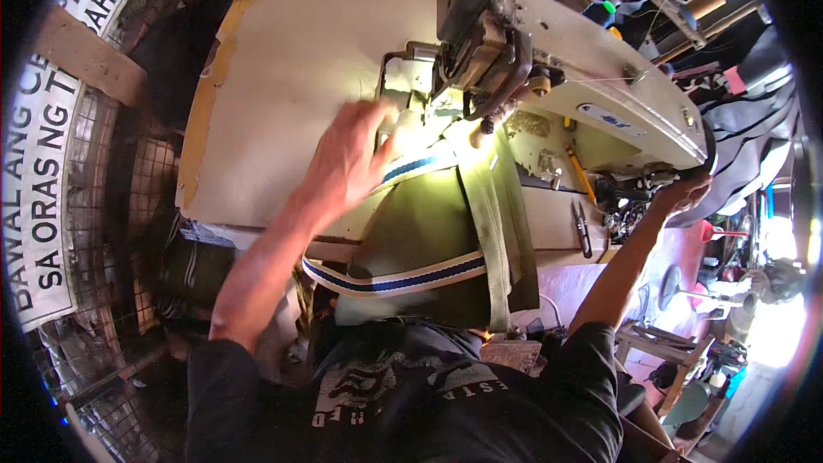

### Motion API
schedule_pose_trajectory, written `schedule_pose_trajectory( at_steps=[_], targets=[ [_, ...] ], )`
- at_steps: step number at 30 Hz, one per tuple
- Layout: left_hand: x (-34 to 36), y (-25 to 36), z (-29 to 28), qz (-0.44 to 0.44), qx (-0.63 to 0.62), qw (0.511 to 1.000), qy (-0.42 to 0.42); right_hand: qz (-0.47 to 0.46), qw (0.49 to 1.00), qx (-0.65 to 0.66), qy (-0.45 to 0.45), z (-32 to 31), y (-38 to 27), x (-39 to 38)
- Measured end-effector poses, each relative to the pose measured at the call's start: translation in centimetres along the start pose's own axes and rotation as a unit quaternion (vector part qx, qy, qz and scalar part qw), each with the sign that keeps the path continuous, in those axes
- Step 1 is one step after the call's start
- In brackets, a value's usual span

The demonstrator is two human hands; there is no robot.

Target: Sewing a green fabric bag with a striped strap using an industrial sewing machine.

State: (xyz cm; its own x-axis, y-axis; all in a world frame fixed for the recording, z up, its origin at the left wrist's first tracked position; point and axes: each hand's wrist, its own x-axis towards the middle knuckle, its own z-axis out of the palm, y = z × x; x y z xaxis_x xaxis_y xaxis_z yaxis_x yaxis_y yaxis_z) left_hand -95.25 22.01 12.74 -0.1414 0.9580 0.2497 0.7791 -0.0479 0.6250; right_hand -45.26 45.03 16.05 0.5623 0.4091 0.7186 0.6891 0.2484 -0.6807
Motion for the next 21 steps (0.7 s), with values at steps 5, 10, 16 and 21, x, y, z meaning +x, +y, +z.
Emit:
schedule_pose_trajectory(
  at_steps=[5, 10, 16, 21],
  targets=[
    [-9.2, 4.8, 0.0, 0.006, 0.09, 0.996, -0.017, 0.004, 0.996, 0.088, -0.016, -0.2, 2.0, 0.0],
    [-10.8, 4.5, 2.1, 0.007, 0.172, 0.985, -0.028, -0.203, 0.968, -0.028, -0.146, -1.4, 1.4, 5.6],
    [-11.1, 4.2, 2.6, 0.03, 0.129, 0.991, -0.013, -0.045, 0.917, -0.122, -0.376, 0.7, -0.3, 10.5],
    [-10.9, 4.5, 1.5, 0.081, 0.136, 0.986, -0.058, -0.102, 0.977, -0.024, -0.186, 1.5, 3.1, 9.0]
  ],
)
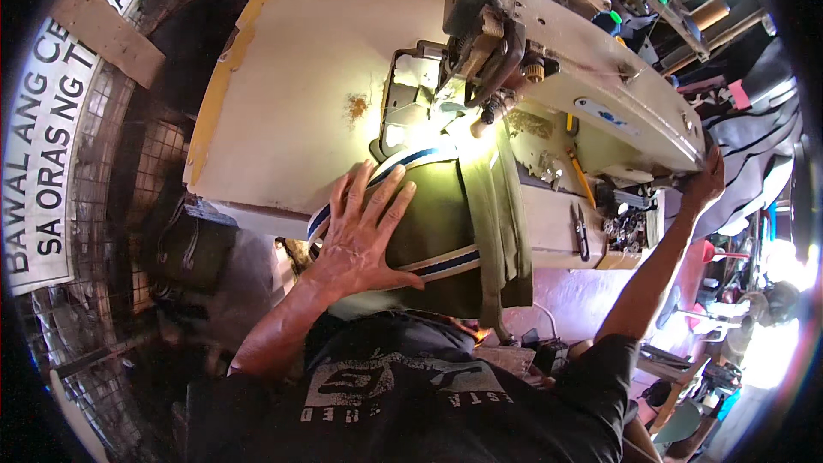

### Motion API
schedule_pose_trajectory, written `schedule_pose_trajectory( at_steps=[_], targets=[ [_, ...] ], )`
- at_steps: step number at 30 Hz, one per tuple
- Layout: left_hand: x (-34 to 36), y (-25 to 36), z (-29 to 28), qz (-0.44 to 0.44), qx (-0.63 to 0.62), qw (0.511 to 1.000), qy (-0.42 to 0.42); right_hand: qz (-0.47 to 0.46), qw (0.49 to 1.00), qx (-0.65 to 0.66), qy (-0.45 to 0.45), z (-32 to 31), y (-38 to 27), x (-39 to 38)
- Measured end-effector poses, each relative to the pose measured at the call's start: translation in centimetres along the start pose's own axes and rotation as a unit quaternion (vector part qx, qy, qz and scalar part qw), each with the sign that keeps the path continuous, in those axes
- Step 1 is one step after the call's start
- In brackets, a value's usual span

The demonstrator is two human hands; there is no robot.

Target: Sewing a green fabric bag with a striped strap using an industrial sewing machine.

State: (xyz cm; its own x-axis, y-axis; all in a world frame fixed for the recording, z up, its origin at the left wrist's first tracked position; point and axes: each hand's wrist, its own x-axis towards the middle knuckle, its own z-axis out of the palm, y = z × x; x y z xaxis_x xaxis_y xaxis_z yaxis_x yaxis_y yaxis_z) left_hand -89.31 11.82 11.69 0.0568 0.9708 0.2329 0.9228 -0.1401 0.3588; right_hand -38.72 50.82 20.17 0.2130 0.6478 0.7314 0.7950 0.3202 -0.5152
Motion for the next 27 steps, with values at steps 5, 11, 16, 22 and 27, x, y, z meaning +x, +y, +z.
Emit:
schedule_pose_trajectory(
  at_steps=[5, 11, 16, 22, 27],
  targets=[
    [-0.4, 0.8, 0.2, 0.0, -0.012, 0.999, -0.032, -0.088, 0.987, -0.137, -0.012, -3.5, -8.7, -3.9],
    [-0.9, 1.2, 0.9, 0.007, -0.039, 0.999, 0.02, -0.272, 0.908, 0.032, -0.318, 3.8, -22.5, -21.3],
    [-0.3, 0.8, 0.7, 0.02, -0.112, 0.993, 0.024, -0.313, 0.837, 0.146, -0.424, 15.3, -24.5, -22.0],
    [-0.1, 1.6, 1.1, 0.022, -0.108, 0.993, 0.031, -0.243, 0.73, 0.247, -0.589, 17.4, -26.3, -20.6],
    [0.3, 1.8, 1.3, 0.003, -0.119, 0.993, 0.019, -0.222, 0.671, 0.301, -0.641, 19.3, -26.2, -19.2]
  ],
)
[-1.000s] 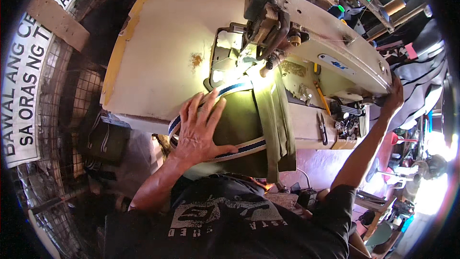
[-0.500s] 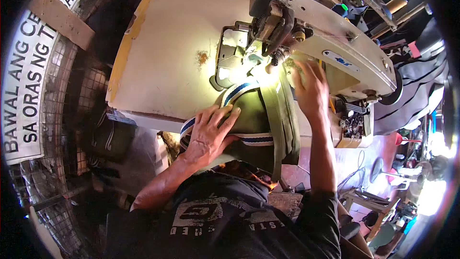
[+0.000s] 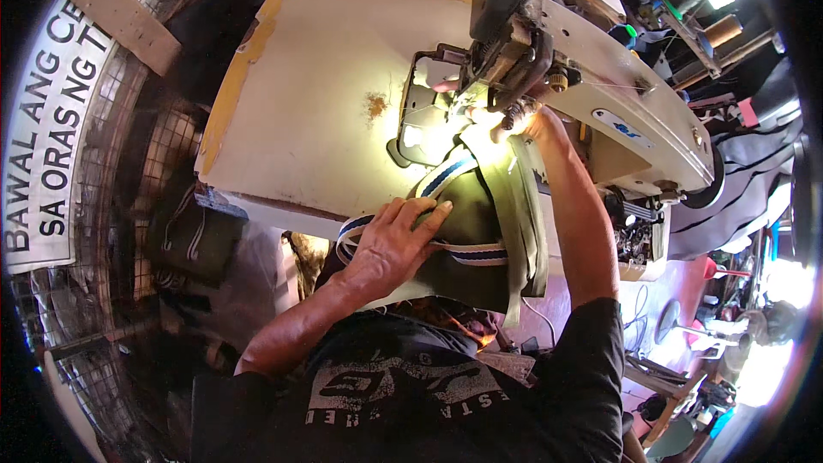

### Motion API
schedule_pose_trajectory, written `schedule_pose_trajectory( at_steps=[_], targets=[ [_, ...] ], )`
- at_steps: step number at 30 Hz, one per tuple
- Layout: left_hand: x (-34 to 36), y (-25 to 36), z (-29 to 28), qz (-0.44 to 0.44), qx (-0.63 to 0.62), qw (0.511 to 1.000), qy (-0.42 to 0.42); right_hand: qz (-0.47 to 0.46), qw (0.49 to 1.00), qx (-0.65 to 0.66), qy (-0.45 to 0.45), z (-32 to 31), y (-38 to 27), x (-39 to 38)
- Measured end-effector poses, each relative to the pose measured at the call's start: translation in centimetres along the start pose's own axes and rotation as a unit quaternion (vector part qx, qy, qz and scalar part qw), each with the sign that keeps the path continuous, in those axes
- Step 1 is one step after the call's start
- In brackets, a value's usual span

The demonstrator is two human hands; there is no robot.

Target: Sewing a green fabric bag with a striped strap using an industrial sewing machine.

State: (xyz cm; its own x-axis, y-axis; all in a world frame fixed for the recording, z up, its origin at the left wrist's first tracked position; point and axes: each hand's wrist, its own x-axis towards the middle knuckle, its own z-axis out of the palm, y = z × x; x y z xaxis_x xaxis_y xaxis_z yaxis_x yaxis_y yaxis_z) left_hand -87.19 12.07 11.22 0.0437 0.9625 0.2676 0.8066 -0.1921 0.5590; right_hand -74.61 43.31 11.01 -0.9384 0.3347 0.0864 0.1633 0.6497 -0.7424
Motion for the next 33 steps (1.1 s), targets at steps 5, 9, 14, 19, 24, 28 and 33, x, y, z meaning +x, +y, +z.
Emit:
schedule_pose_trajectory(
  at_steps=[5, 9, 14, 19, 24, 28, 33],
  targets=[
    [0.1, 0.0, 0.2, -0.032, -0.08, 0.996, -0.025, -0.035, 0.997, 0.042, -0.059, -0.1, 0.5, 2.1],
    [-0.4, 1.0, -0.9, -0.045, -0.209, 0.977, -0.019, -0.034, 0.988, 0.11, -0.103, 0.3, 0.1, 3.0],
    [-0.2, -0.7, -6.7, -0.078, -0.279, 0.957, -0.028, -0.013, 0.991, 0.101, -0.092, 0.8, 0.1, 2.8],
    [0.6, -1.4, -6.8, -0.112, -0.31, 0.939, -0.102, -0.049, 0.997, 0.034, -0.057, 0.8, -0.3, 2.0],
    [1.5, 0.1, -2.5, -0.088, -0.341, 0.932, -0.087, -0.059, 0.997, 0.024, -0.046, 0.6, 0.1, 2.8],
    [1.7, -0.1, -2.1, -0.079, -0.344, 0.932, -0.087, -0.076, 0.996, 0.015, -0.034, 0.8, 1.1, 3.9],
    [1.4, -1.0, -2.1, -0.115, -0.355, 0.924, -0.088, -0.09, 0.996, 0.004, -0.021, 1.5, 2.0, 4.4]
  ],
)
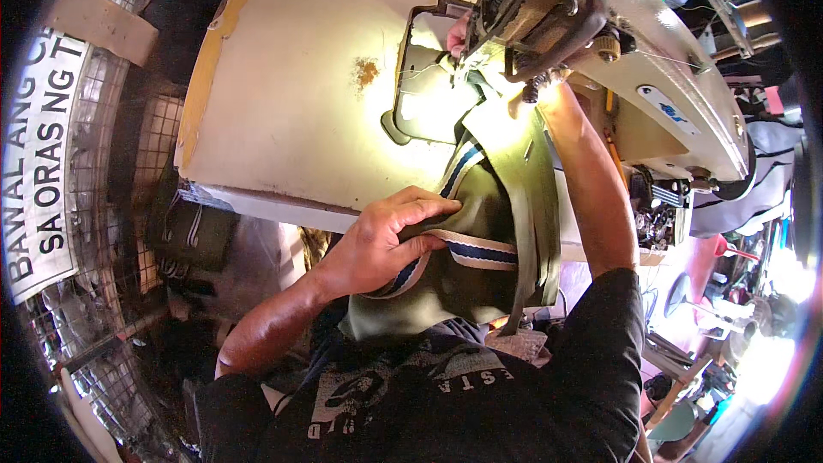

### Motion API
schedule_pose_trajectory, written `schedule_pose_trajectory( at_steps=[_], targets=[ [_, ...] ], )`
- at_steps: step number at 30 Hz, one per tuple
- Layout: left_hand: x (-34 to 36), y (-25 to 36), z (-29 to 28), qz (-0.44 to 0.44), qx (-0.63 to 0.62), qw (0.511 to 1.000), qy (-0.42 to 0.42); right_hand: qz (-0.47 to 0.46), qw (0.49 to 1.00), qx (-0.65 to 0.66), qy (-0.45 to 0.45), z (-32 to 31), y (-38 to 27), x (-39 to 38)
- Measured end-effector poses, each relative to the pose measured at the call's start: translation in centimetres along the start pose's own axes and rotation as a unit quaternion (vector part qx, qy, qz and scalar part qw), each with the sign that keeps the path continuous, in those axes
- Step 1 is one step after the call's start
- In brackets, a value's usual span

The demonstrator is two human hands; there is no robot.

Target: Sewing a green fabric bag with a striped strap using an industrial sewing machine.

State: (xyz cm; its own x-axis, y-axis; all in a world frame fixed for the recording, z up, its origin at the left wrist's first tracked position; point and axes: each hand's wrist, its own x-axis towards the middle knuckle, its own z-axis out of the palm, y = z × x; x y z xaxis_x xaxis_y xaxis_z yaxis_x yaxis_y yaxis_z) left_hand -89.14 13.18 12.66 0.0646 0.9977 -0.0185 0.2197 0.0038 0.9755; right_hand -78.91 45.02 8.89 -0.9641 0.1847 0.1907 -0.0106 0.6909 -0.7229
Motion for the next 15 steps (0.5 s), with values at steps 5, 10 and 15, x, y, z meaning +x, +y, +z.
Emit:
schedule_pose_trajectory(
  at_steps=[5, 10, 15],
  targets=[
    [0.1, -0.1, 0.0, -0.01, 0.022, 1.0, -0.011, -0.01, 1.0, -0.016, 0.014, 0.0, 0.7, -0.1],
    [0.3, 0.1, 0.0, -0.009, 0.019, 1.0, -0.008, -0.013, 0.999, -0.029, 0.025, 0.3, 0.5, -0.7],
    [0.9, 2.0, 1.2, -0.08, -0.11, 0.99, -0.025, -0.011, 0.997, -0.06, 0.042, 0.9, -0.3, -1.6]
  ],
)
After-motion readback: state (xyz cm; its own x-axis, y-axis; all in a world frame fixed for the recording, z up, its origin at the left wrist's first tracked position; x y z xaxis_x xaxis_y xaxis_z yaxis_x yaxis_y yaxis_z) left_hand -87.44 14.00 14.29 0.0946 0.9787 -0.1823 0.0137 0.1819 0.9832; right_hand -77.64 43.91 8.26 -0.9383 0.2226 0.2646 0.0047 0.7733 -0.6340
